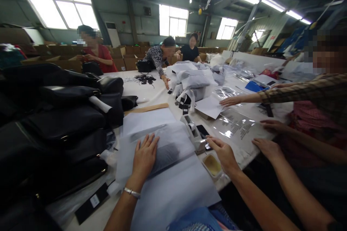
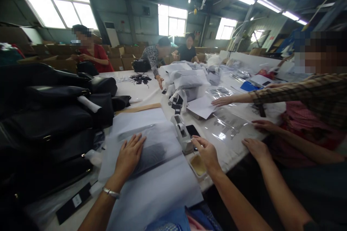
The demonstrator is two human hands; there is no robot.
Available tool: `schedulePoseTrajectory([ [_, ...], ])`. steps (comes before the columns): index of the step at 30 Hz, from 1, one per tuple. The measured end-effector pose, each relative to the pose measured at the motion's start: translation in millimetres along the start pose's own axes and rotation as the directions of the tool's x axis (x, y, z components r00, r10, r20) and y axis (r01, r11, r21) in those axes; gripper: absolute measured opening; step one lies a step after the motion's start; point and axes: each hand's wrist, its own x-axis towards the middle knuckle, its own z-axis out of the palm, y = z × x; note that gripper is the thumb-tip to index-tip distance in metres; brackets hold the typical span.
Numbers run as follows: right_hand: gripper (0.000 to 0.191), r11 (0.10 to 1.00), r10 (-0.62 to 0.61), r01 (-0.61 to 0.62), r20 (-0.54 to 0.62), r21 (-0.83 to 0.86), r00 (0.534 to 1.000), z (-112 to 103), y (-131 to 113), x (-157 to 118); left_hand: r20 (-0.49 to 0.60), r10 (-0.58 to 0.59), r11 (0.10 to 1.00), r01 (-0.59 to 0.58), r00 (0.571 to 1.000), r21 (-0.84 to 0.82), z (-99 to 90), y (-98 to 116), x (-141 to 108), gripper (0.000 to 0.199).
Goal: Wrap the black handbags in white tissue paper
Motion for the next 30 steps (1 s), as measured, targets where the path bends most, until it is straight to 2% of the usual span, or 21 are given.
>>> schedulePoseTrajectory([
  [4, 0.044, 0.971, 0.213, -0.222, 0.095, 0.088, 0.972, -4, 22, -8, 0.011, 0.006, 1.000, -0.006, 1.000, 0.014, 1.9, -2, 0, 0.041],
  [7, 0.044, 0.971, 0.227, -0.234, 0.118, 0.048, 0.967, -8, 40, 0, 0.015, 0.007, 1.000, -0.008, 1.000, 0.026, 1.5, -2, 0, 0.041],
  [9, 0.041, 0.989, 0.132, -0.124, 0.114, -0.077, 0.985, -13, 47, 9, 0.021, 0.008, 0.999, -0.009, 1.000, 0.031, 0.6, -1, 0, 0.041],
  [11, 0.037, 0.955, -0.014, 0.046, 0.109, -0.293, 0.994, -20, 51, 17, 0.022, 0.005, 0.999, -0.005, 1.000, 0.032, -0.7, -1, 1, 0.040],
  [14, 0.031, 0.771, -0.257, 0.305, 0.165, -0.559, 0.952, -37, 50, 23, 0.024, -0.001, 1.000, 0.000, 1.000, 0.022, -3.2, 0, 1, 0.040],
  [16, 0.029, 0.642, -0.388, 0.453, 0.248, -0.618, 0.888, -50, 42, 23, 0.035, 0.002, 1.000, -0.002, 0.999, 0.007, -5.2, -1, 3, 0.040],
  [18, 0.030, 0.533, -0.467, 0.578, 0.354, -0.618, 0.810, -58, 26, 24, 0.048, 0.006, 1.000, -0.005, 0.999, -0.020, -7.4, -6, 5, 0.041],
  [20, 0.032, 0.450, -0.481, 0.675, 0.479, -0.584, 0.735, -59, 4, 27, 0.057, 0.006, 0.998, -0.003, 0.998, -0.066, -9.3, -15, 8, 0.043],
  [22, 0.033, 0.401, -0.439, 0.747, 0.605, -0.530, 0.665, -49, -22, 32, 0.061, -0.007, 0.992, 0.015, 0.998, -0.126, -10.7, -26, 10, 0.047],
  [24, 0.031, 0.385, -0.373, 0.795, 0.708, -0.470, 0.599, -28, -47, 37, 0.062, -0.032, 0.980, 0.043, 0.998, -0.196, -11.7, -38, 11, 0.050],
  [26, 0.029, 0.400, -0.332, 0.834, 0.788, -0.380, 0.519, 3, -70, 41, 0.056, -0.058, 0.960, 0.071, 0.997, -0.269, -12.4, -48, 12, 0.050],
  [28, 0.028, 0.430, -0.326, 0.869, 0.856, -0.243, 0.401, 41, -89, 45, 0.049, -0.081, 0.937, 0.093, 0.995, -0.336, -13.1, -56, 11, 0.048],
  [30, 0.027, 0.460, -0.339, 0.884, 0.906, -0.075, 0.254, 81, -103, 48, 0.040, -0.105, 0.912, 0.112, 0.994, -0.395, -13.6, -62, 12, 0.048],
])
